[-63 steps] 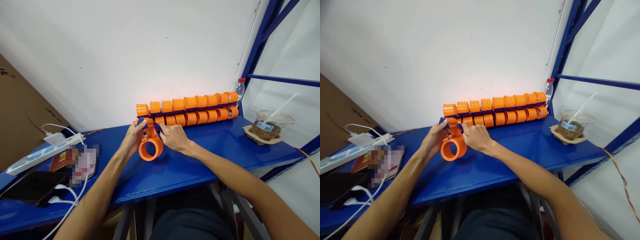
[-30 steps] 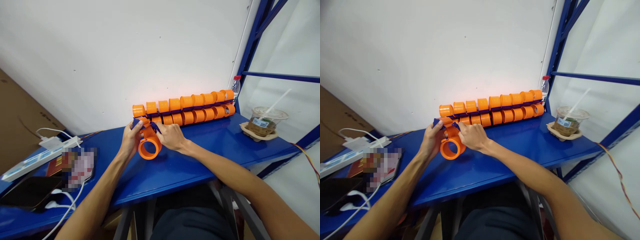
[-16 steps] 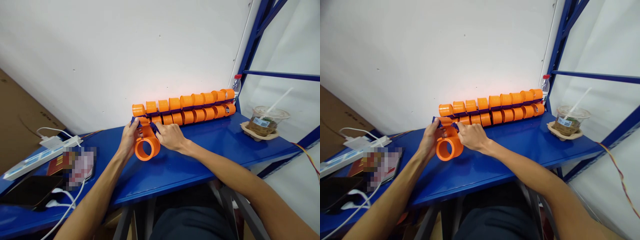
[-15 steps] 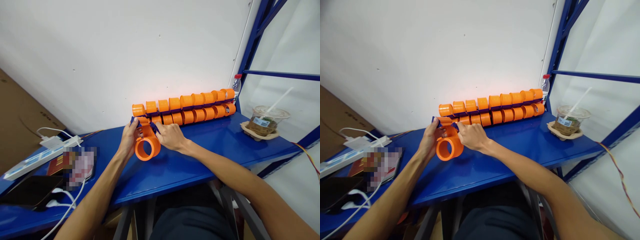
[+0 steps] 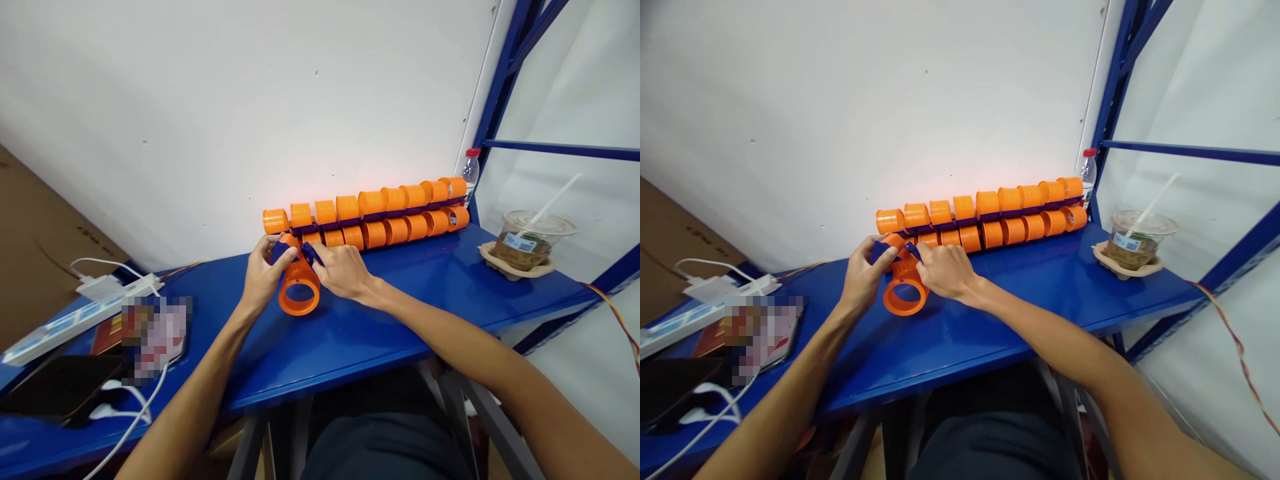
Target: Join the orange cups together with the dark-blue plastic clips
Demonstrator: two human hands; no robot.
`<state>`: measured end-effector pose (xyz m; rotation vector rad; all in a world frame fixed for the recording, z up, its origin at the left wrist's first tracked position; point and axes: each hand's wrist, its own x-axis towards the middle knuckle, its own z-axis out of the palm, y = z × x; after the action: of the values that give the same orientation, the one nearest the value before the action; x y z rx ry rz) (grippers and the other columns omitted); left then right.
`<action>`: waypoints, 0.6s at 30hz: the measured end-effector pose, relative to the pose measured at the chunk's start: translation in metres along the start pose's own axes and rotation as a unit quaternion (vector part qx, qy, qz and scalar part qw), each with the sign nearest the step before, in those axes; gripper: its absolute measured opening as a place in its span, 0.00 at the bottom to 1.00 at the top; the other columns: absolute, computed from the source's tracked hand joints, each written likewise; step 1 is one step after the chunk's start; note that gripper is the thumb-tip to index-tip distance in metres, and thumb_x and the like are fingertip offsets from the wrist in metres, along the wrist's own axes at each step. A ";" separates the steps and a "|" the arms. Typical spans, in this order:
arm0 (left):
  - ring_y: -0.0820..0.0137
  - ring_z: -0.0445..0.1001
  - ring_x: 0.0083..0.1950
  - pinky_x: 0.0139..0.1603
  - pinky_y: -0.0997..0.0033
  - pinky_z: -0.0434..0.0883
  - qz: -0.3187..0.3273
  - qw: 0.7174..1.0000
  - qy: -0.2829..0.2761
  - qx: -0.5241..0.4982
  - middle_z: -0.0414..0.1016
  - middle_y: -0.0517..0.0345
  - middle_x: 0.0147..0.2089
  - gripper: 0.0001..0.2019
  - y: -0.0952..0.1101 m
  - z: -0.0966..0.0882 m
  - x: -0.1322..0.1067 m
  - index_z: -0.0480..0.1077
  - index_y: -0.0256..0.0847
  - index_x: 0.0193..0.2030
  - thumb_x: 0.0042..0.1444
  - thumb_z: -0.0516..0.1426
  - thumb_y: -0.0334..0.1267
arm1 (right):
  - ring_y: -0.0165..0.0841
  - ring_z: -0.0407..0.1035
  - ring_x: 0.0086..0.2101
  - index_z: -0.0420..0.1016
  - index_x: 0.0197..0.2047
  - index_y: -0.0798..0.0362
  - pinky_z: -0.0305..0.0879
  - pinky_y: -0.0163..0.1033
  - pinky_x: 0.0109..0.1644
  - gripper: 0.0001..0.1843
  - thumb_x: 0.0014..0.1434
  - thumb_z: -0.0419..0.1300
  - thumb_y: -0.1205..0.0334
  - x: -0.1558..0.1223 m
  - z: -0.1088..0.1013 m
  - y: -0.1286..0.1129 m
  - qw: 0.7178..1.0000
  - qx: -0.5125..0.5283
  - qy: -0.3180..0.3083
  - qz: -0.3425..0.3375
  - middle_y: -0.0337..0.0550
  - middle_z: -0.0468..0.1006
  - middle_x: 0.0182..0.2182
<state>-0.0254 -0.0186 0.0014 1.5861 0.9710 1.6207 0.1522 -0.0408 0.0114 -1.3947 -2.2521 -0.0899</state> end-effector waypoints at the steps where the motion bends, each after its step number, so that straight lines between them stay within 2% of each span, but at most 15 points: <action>1: 0.60 0.78 0.48 0.47 0.66 0.75 -0.017 1.000 -0.010 -0.021 0.80 0.53 0.45 0.23 0.000 -0.001 0.000 0.77 0.41 0.44 0.47 0.72 0.53 | 0.44 0.79 0.44 0.72 0.62 0.55 0.66 0.41 0.46 0.21 0.71 0.49 0.59 0.000 0.000 0.000 1.000 -0.002 0.002 0.002 0.52 0.86 0.44; 4: 0.58 0.80 0.50 0.42 0.66 0.77 -0.068 0.993 -0.034 -0.085 0.81 0.50 0.50 0.26 0.000 -0.002 -0.001 0.77 0.41 0.49 0.47 0.71 0.54 | 0.44 0.79 0.42 0.72 0.61 0.55 0.65 0.40 0.43 0.21 0.72 0.48 0.58 0.000 0.002 0.000 1.000 -0.010 0.007 -0.003 0.51 0.86 0.43; 10: 0.56 0.83 0.46 0.40 0.63 0.79 -0.158 0.970 -0.057 -0.175 0.83 0.48 0.44 0.28 0.004 -0.004 0.001 0.76 0.40 0.47 0.47 0.70 0.59 | 0.44 0.79 0.40 0.72 0.60 0.56 0.64 0.40 0.41 0.21 0.71 0.47 0.60 0.001 0.004 0.001 0.999 -0.030 0.013 -0.002 0.52 0.86 0.41; 13: 0.55 0.83 0.47 0.41 0.63 0.79 -0.168 0.966 -0.064 -0.184 0.84 0.47 0.43 0.30 0.005 -0.004 0.000 0.76 0.40 0.49 0.47 0.69 0.60 | 0.44 0.79 0.40 0.72 0.59 0.56 0.64 0.40 0.41 0.20 0.71 0.47 0.60 0.001 0.003 0.002 1.000 -0.028 0.013 -0.001 0.52 0.86 0.41; 18: 0.56 0.83 0.46 0.40 0.64 0.79 -0.147 0.972 -0.068 -0.173 0.84 0.48 0.44 0.29 0.003 -0.002 0.000 0.76 0.39 0.49 0.47 0.70 0.57 | 0.44 0.79 0.41 0.71 0.62 0.57 0.64 0.41 0.42 0.22 0.70 0.48 0.61 0.000 0.004 0.001 1.000 -0.026 0.012 -0.008 0.53 0.86 0.43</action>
<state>-0.0273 -0.0206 0.0040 1.2342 0.7594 1.3697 0.1519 -0.0385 0.0078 -1.3950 -2.2572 -0.1713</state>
